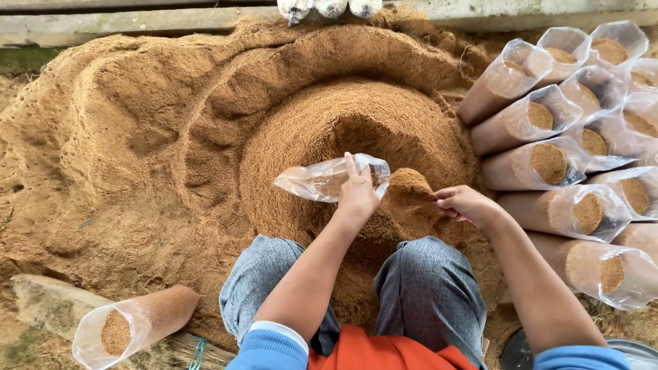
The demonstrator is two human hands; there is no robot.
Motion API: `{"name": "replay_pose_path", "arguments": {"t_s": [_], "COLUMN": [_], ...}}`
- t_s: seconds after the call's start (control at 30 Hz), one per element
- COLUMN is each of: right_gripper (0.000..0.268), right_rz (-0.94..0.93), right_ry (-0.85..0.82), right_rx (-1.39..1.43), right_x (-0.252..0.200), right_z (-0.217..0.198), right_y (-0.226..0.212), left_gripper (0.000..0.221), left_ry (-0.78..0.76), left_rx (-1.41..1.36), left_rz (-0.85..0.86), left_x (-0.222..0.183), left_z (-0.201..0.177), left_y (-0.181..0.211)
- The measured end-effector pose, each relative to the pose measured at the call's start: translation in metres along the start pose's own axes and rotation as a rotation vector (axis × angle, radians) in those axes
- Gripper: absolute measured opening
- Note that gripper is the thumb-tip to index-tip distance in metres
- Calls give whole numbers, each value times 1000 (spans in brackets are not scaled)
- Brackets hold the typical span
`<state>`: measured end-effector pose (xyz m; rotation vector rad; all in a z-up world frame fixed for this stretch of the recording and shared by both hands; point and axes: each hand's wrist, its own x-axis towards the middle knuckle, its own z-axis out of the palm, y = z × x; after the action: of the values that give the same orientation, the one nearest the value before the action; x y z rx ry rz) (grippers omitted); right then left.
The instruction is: Filling plastic bags with brown granular substrate using a small hand scoop from a large pile.
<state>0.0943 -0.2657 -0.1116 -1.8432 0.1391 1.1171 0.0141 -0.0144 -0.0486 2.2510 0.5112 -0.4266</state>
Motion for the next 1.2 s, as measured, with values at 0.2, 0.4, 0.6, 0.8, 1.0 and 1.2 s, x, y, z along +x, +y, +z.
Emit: {"name": "replay_pose_path", "arguments": {"t_s": [0.2, 0.4, 0.6, 0.8, 1.0, 1.2], "right_gripper": [33, 28, 35, 39, 53, 39], "right_rz": [-185, -567, -430, 171, 276, 130], "right_ry": [176, 490, 300, 241, 26, 107], "right_rx": [-516, -970, -274, -286, -550, -37], "right_x": [40, 51, -9, 89, 112, 182], "right_z": [52, 64, 15, -52, 23, 60], "right_y": [-8, -8, 18, 253, 244, 245], "left_gripper": [62, 57, 57, 56, 56, 55], "left_ry": [-31, 33, 43, 36, 4, -11], "left_rx": [-58, -197, -247, -277, -262, -216], "left_rz": [38, 22, -46, -66, -83, -81], "left_x": [16, -9, -26, -28, -40, -38], "left_z": [15, -12, -37, -37, -51, -50], "left_y": [-12, -2, 11, 9, 22, 20]}}
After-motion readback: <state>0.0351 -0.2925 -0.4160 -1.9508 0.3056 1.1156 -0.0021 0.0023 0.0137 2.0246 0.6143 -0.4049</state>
